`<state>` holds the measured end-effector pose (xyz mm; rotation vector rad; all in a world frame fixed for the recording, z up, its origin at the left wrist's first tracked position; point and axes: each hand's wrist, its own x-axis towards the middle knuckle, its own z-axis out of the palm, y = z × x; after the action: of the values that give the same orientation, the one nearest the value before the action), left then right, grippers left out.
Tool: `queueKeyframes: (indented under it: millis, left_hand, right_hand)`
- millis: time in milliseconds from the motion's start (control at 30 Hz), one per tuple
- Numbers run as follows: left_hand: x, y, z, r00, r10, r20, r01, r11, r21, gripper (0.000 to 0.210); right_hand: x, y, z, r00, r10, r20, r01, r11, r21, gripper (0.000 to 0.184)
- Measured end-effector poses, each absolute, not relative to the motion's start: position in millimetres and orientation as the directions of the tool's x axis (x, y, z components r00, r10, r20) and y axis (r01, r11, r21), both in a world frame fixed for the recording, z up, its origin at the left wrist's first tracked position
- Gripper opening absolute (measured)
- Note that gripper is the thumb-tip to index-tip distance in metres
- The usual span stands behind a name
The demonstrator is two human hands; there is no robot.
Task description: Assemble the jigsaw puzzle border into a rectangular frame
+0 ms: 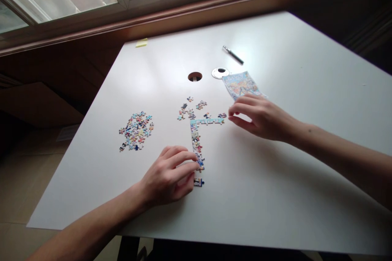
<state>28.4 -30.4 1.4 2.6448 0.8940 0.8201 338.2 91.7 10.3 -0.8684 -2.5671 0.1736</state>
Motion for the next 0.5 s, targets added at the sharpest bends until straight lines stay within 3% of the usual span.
queueKeyframes:
  millis: [133,333,500]
  left_hand:
    - [29.8,-26.7,0.0,0.64,0.644,0.419,0.526,-0.765,0.371,0.018]
    - [33.4,-20.4,-3.0,0.61,0.706,0.359,0.587,-0.707,0.394,0.01]
    - [33.7,-18.4,-1.1,0.576,0.741,0.345,0.609,-0.67,0.424,0.016]
  right_hand:
    - [366.2,72.3,-9.0,-0.611,0.661,0.435,0.596,0.746,-0.296,0.008]
    - [362.9,70.1,-11.1,-0.651,0.678,0.343,0.6,0.736,-0.314,0.009]
    - [361.9,72.1,-11.5,-0.66,0.67,0.339,0.596,0.742,-0.307,0.006]
